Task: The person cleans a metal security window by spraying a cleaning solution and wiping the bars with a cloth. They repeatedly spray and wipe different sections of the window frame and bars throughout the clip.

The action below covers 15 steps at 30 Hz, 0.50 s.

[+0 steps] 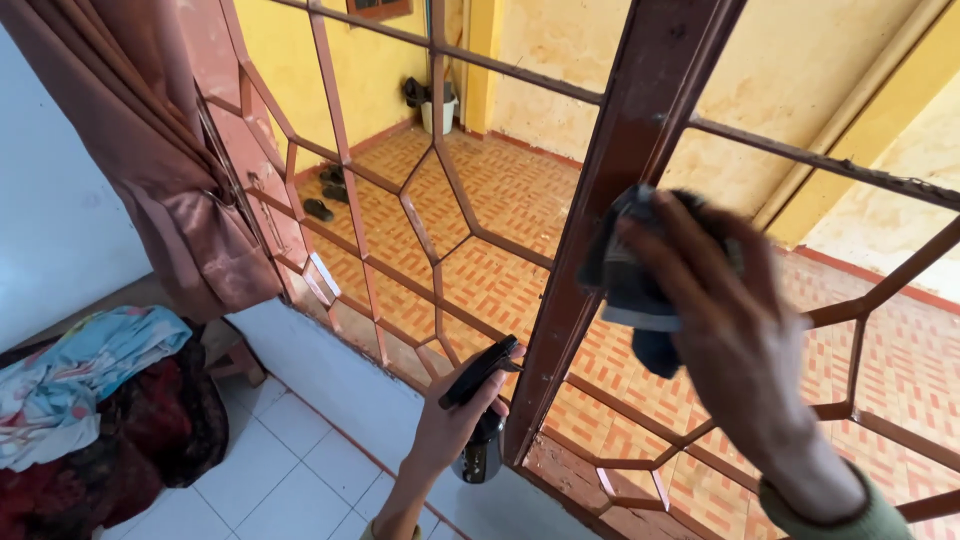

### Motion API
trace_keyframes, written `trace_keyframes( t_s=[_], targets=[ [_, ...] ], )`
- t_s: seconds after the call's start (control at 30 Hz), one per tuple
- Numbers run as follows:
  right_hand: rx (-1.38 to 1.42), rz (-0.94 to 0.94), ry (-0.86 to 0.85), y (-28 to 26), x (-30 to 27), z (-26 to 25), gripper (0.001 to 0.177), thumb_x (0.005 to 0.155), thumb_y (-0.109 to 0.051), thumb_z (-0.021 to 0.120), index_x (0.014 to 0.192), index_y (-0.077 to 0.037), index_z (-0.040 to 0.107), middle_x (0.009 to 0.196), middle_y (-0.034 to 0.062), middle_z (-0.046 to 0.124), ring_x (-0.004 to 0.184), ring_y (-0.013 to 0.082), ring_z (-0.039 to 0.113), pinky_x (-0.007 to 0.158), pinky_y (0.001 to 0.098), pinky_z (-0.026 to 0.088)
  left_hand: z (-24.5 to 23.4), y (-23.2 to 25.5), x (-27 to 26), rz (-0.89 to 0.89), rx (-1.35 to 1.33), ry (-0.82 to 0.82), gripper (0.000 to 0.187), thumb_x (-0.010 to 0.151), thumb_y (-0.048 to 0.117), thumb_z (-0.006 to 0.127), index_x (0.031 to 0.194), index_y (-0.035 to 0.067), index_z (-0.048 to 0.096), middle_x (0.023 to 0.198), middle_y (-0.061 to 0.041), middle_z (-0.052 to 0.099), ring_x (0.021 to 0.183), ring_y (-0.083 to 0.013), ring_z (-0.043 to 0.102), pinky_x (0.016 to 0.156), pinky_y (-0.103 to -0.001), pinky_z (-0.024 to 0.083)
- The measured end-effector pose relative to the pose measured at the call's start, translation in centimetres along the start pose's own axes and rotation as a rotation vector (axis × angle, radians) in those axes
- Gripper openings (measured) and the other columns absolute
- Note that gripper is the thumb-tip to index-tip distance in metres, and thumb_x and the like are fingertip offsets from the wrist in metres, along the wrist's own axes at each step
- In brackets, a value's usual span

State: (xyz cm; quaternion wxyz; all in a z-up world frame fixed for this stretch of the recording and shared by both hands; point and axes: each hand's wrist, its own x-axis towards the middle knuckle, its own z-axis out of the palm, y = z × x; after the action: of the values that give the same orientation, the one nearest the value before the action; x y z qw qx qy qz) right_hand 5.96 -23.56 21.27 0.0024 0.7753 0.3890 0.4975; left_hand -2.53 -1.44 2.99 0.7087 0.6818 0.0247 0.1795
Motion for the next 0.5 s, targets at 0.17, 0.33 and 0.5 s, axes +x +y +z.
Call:
trace_keyframes(
  t_s=[0.17, 0.33, 0.5],
  targets=[
    [-0.101, -0.104, -0.054, -1.3, -2.5, 2.9, 0.061, 0.094, 0.0, 0.065, 0.149, -0.025, 0.057, 0.158, -0.0025, 0.052, 0.129, 0.0276, 0.056, 0.083, 0.0385, 0.066, 0.0, 0.2, 0.2, 0.086, 0.042, -0.014, 0.046, 0.099, 0.039, 0.059, 0.136, 0.015, 0.072, 0.111, -0.002, 0.078, 0.067, -0.0098, 0.073, 0.058, -0.022, 0.047],
    [0.007, -0.121, -0.12, -1.1, -1.8, 1.1, 0.066, 0.085, 0.004, 0.07, 0.145, -0.023, 0.06, 0.153, -0.0023, 0.058, 0.125, 0.0291, 0.057, 0.074, 0.0403, 0.067, -0.3, 0.0, -0.6, 0.035, -0.019, 0.003, 0.046, 0.099, 0.037, 0.061, 0.136, 0.013, 0.073, 0.064, -0.003, 0.068, 0.059, -0.0087, 0.064, 0.049, -0.022, 0.045],
    [-0.177, -0.129, -0.017, -1.6, -1.4, 2.1, 0.053, 0.098, 0.001, 0.063, 0.148, -0.017, 0.061, 0.158, 0.0048, 0.054, 0.123, 0.031, 0.059, 0.09, 0.0418, 0.066, -1.0, -0.4, -0.4, 0.075, 0.005, 0.035, 0.045, 0.098, 0.036, 0.063, 0.135, 0.013, 0.074, 0.079, -0.001, 0.077, 0.065, -0.008, 0.07, 0.054, -0.022, 0.042]
  ],
)
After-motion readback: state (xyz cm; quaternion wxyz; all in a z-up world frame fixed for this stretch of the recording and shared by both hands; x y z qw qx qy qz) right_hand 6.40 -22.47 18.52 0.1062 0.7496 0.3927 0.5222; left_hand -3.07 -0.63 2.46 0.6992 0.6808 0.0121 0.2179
